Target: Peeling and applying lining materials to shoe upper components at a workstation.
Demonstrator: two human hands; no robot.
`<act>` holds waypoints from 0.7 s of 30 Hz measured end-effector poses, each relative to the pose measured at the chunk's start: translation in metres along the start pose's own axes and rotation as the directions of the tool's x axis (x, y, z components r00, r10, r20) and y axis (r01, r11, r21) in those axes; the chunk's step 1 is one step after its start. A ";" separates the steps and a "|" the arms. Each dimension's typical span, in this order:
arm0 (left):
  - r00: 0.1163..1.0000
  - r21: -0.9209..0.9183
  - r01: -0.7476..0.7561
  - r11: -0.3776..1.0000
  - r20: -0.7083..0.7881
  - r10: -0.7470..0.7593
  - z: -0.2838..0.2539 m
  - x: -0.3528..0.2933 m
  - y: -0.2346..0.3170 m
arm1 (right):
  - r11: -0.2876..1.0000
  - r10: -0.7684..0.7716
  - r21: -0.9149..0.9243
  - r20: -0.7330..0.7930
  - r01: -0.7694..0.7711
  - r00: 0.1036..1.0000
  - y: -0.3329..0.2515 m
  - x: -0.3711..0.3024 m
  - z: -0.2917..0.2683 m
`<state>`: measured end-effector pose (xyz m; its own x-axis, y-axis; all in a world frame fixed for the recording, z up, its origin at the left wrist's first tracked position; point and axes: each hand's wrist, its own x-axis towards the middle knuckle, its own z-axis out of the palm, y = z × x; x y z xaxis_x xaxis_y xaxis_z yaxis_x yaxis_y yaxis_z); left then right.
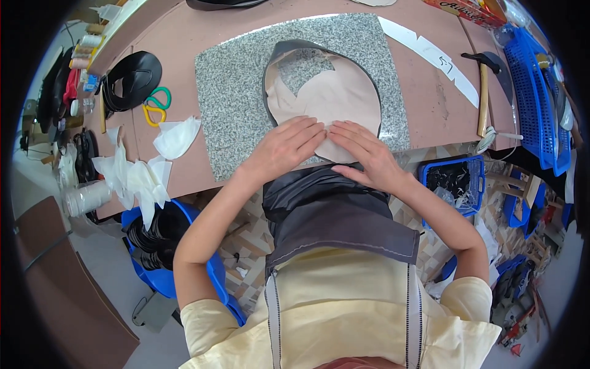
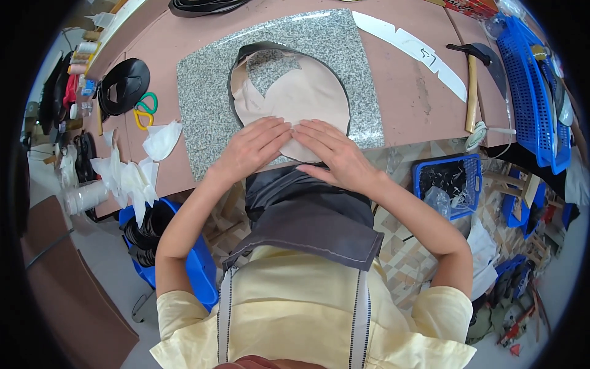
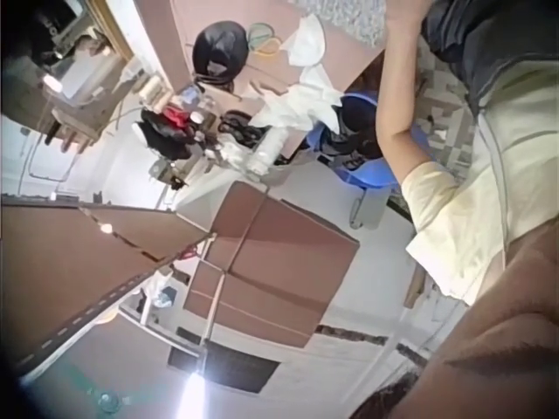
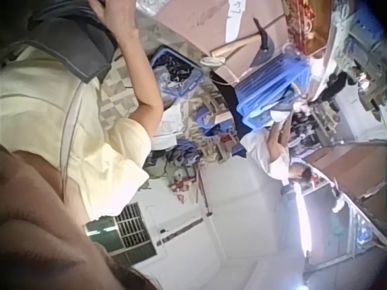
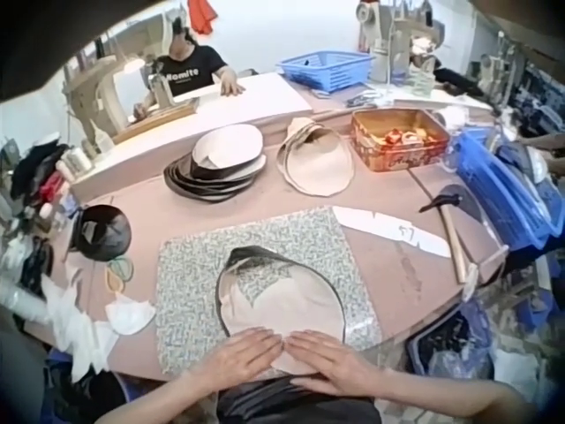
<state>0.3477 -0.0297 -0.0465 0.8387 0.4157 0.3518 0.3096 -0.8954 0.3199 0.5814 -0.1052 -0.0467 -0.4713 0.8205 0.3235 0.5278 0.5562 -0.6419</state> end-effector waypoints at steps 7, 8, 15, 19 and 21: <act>0.987 -0.040 0.106 0.994 -0.118 -0.110 0.007 0.000 0.004 | 0.992 0.048 -0.109 -0.101 -0.059 0.994 -0.006 0.002 0.013; 0.982 -0.049 0.129 0.990 -0.131 -0.134 0.008 0.000 0.005 | 0.990 0.039 -0.129 -0.108 -0.053 0.993 -0.005 0.003 0.014; 0.940 -0.145 0.322 0.936 -0.070 -0.334 0.003 0.005 0.016 | 0.744 0.656 -0.012 0.202 -0.668 0.727 -0.016 0.039 -0.024; 0.930 -0.235 0.358 0.904 0.004 -0.367 0.003 -0.001 0.006 | 0.896 0.443 -0.121 0.239 -0.426 0.864 -0.010 0.036 -0.026; 0.978 -0.222 0.193 0.956 -0.031 -0.205 0.006 -0.007 -0.004 | 0.979 0.152 -0.150 0.073 -0.140 0.986 -0.002 0.019 -0.008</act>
<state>0.3435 -0.0302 -0.0555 0.7434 0.5949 0.3057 0.3584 -0.7402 0.5689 0.5772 -0.0896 -0.0332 -0.4357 0.8837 0.1709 0.6886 0.4496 -0.5689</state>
